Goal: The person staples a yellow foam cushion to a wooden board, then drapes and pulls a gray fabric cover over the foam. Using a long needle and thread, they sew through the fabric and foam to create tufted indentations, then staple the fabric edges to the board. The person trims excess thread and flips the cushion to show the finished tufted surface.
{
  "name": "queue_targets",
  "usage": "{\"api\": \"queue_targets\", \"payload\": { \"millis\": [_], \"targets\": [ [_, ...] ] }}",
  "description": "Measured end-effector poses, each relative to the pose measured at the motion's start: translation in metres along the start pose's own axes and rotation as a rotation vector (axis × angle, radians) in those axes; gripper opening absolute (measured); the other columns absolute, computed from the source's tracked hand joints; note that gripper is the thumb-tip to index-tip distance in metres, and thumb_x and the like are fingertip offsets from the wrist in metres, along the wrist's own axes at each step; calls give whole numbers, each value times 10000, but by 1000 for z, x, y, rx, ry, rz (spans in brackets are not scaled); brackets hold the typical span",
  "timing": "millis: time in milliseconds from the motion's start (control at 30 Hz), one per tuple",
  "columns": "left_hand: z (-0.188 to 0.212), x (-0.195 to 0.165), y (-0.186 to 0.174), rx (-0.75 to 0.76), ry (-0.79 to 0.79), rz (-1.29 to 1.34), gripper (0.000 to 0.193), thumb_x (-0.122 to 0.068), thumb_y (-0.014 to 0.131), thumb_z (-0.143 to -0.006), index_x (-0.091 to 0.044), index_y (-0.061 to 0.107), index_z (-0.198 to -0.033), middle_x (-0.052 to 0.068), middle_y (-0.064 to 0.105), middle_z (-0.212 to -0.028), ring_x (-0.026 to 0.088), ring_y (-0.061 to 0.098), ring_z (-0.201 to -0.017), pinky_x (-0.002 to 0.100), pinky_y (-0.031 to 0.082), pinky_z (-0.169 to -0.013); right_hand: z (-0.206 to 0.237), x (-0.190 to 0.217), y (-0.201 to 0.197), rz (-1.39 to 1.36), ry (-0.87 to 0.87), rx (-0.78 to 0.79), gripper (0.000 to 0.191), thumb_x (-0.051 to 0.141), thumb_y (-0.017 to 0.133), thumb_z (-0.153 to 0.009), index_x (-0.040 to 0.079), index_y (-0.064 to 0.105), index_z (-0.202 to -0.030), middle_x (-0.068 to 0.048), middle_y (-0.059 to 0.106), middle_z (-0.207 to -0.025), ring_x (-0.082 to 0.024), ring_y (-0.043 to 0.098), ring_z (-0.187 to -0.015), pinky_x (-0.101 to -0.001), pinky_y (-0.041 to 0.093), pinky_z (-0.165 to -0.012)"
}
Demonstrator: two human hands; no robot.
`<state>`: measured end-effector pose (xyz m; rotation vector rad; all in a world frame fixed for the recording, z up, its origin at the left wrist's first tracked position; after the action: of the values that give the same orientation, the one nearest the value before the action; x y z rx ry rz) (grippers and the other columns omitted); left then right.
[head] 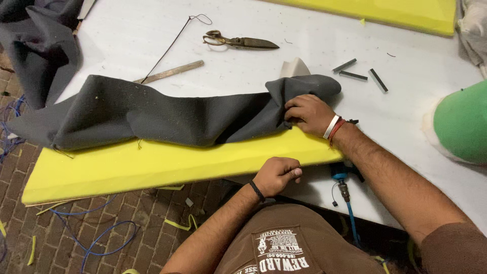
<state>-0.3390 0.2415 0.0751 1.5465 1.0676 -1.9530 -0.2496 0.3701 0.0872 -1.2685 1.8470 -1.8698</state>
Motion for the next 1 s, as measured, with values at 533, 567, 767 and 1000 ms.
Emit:
{"api": "queue_targets", "payload": {
  "millis": [533,567,767,1000],
  "targets": [
    [-16,59,-4,-140,-15,776,392,-269,569,-1080,-53,590,-753,-15,541,-669,83,453,-588,249,353,-541,52,59,10,54,216,612,1294,345,925,-617,39,143,-1601,-237,381,-1570,-338,336,-1474,-433,230,-1206],
    [-15,58,-7,-163,-28,852,391,-269,575,-1075,-53,591,-749,-9,544,-661,88,461,-579,252,359,-536,51,60,10,55,257,616,1305,341,924,-601,35,148,-1605,-224,439,-1513,-320,384,-1446,-433,235,-1221],
    [-28,21,-37,-138,36,657,296,-202,568,-1026,-70,606,-764,9,590,-665,106,542,-587,276,451,-550,32,59,-19,-2,338,427,1076,219,879,-518,70,390,-1464,-171,654,-1293,-349,594,-1245,-466,281,-1229],
    [-101,37,-113,-532,-136,849,322,-167,543,-1010,-56,613,-716,21,537,-588,119,455,-460,286,341,-433,4,29,-56,-10,434,474,931,367,893,-604,143,498,-1416,-183,679,-1121,-350,642,-1084,-469,515,-1006]
  ]
}}
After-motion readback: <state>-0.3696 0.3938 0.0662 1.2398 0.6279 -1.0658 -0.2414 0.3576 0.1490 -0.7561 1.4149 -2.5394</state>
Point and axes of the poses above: each hand's wrist, its own z-axis away from the middle knuckle, its own y-axis out of the palm, x = y × z, the point moved 9 cm from there along -z, towards the middle knuckle
